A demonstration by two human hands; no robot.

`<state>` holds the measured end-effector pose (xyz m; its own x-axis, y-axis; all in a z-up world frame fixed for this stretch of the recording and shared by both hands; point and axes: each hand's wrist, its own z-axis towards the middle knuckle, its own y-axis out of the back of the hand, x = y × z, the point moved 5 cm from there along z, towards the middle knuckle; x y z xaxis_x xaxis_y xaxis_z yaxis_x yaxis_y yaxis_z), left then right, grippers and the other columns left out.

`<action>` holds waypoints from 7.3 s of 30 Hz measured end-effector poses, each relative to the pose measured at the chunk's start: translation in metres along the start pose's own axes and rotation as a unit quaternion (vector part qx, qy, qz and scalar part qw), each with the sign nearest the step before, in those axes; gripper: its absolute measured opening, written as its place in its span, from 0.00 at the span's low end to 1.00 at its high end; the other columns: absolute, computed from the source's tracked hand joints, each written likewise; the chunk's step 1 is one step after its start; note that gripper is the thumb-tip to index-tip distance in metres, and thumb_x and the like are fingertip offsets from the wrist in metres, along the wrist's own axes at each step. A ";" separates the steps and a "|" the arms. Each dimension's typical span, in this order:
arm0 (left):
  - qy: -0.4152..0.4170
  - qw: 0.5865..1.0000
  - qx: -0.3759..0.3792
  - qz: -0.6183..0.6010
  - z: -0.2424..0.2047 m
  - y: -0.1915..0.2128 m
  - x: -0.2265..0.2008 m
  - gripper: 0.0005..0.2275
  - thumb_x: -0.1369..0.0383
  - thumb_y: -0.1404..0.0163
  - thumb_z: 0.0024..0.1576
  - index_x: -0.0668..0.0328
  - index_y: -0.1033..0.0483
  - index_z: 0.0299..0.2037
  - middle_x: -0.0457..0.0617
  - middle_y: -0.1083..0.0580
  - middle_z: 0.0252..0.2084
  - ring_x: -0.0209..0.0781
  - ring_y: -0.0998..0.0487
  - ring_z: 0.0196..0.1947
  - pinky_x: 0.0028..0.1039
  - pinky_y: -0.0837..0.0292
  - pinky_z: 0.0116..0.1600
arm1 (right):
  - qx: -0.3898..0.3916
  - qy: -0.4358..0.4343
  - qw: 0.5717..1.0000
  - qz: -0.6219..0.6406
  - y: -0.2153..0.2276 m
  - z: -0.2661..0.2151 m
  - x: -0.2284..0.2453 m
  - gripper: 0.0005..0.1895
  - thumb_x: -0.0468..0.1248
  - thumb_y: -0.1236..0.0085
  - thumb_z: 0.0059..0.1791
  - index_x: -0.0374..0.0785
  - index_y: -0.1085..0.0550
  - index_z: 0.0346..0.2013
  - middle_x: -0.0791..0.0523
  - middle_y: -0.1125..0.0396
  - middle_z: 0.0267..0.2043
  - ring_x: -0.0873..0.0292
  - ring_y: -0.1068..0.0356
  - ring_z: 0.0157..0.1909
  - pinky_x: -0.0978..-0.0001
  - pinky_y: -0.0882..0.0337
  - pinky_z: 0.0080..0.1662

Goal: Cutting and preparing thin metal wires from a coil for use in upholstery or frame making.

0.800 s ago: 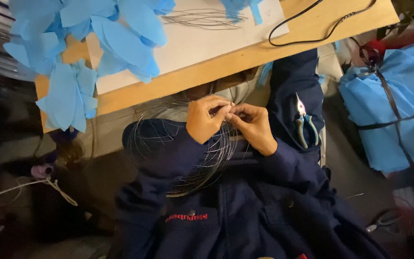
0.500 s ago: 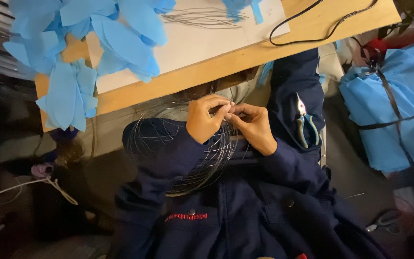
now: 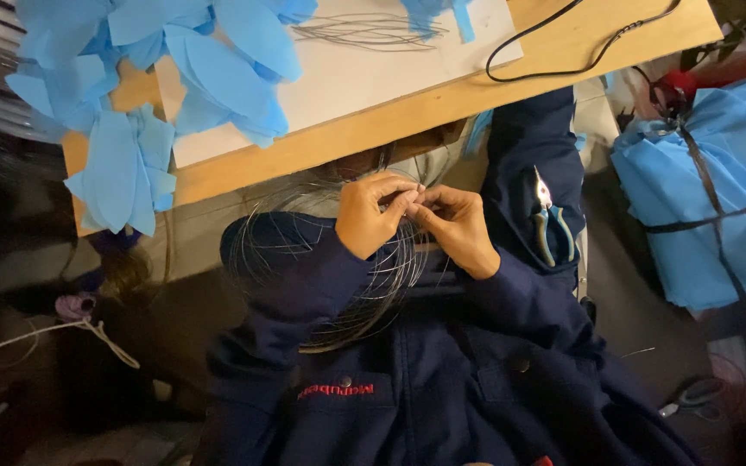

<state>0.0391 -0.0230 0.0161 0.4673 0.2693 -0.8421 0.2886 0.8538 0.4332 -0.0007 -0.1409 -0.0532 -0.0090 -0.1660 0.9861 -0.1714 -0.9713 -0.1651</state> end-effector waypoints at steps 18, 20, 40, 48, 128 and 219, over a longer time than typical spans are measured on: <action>-0.043 0.935 -0.067 0.345 -0.028 -0.021 -0.010 0.03 0.70 0.49 0.43 0.52 0.27 0.26 0.43 0.31 0.20 0.45 0.27 0.21 0.29 0.32 0.24 | -0.031 0.100 0.994 -0.003 0.014 0.009 0.042 0.05 0.27 0.41 0.41 0.26 0.28 0.27 0.49 0.33 0.21 0.65 0.33 0.23 0.76 0.31 0.26; -0.039 0.931 -0.076 0.355 -0.028 -0.025 -0.009 0.02 0.70 0.51 0.44 0.51 0.27 0.25 0.43 0.32 0.20 0.44 0.28 0.20 0.28 0.34 0.24 | -0.032 0.100 0.994 -0.005 0.018 0.010 0.042 0.05 0.27 0.42 0.42 0.26 0.28 0.27 0.50 0.33 0.20 0.65 0.32 0.24 0.76 0.31 0.26; 0.085 0.995 -0.033 0.037 0.005 -0.014 -0.017 0.03 0.74 0.51 0.42 0.53 0.26 0.20 0.44 0.29 0.14 0.40 0.25 0.18 0.20 0.33 0.21 | -0.006 0.090 0.994 0.058 0.018 0.017 0.048 0.07 0.31 0.45 0.44 0.30 0.28 0.34 0.51 0.33 0.27 0.63 0.34 0.29 0.74 0.31 0.34; 0.078 0.982 -0.127 -0.118 0.032 0.023 -0.044 0.03 0.75 0.51 0.50 0.64 0.27 0.25 0.53 0.26 0.21 0.36 0.24 0.21 0.25 0.24 0.25 | 0.243 0.064 0.920 0.302 -0.031 -0.007 -0.004 0.34 0.29 0.44 0.41 0.40 0.50 0.56 0.51 0.38 0.27 0.58 0.32 0.26 0.71 0.28 0.30; 0.163 0.878 -0.279 -0.354 -0.051 -0.081 0.073 0.03 0.79 0.57 0.53 0.71 0.36 0.29 0.67 0.27 0.30 0.58 0.24 0.28 0.36 0.23 0.31 | -0.159 0.128 0.746 -0.634 0.157 -0.051 -0.050 0.17 0.36 0.38 0.36 0.36 0.39 0.27 0.49 0.42 0.32 0.45 0.39 0.33 0.57 0.36 0.33; -0.013 0.872 -0.320 -0.370 -0.076 -0.054 0.057 0.04 0.82 0.57 0.53 0.73 0.39 0.28 0.69 0.30 0.28 0.68 0.26 0.27 0.51 0.27 0.29 | -0.019 -0.108 0.983 0.145 0.006 -0.073 -0.033 0.19 0.23 0.49 0.42 0.38 0.45 0.41 0.50 0.38 0.34 0.61 0.35 0.32 0.75 0.30 0.31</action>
<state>-0.0133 -0.0201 -0.0800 0.3720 -0.4631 -0.8045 -0.0035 0.8660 -0.5001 -0.0730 -0.1292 -0.0848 0.1450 -0.4708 0.8702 -0.2299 -0.8715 -0.4332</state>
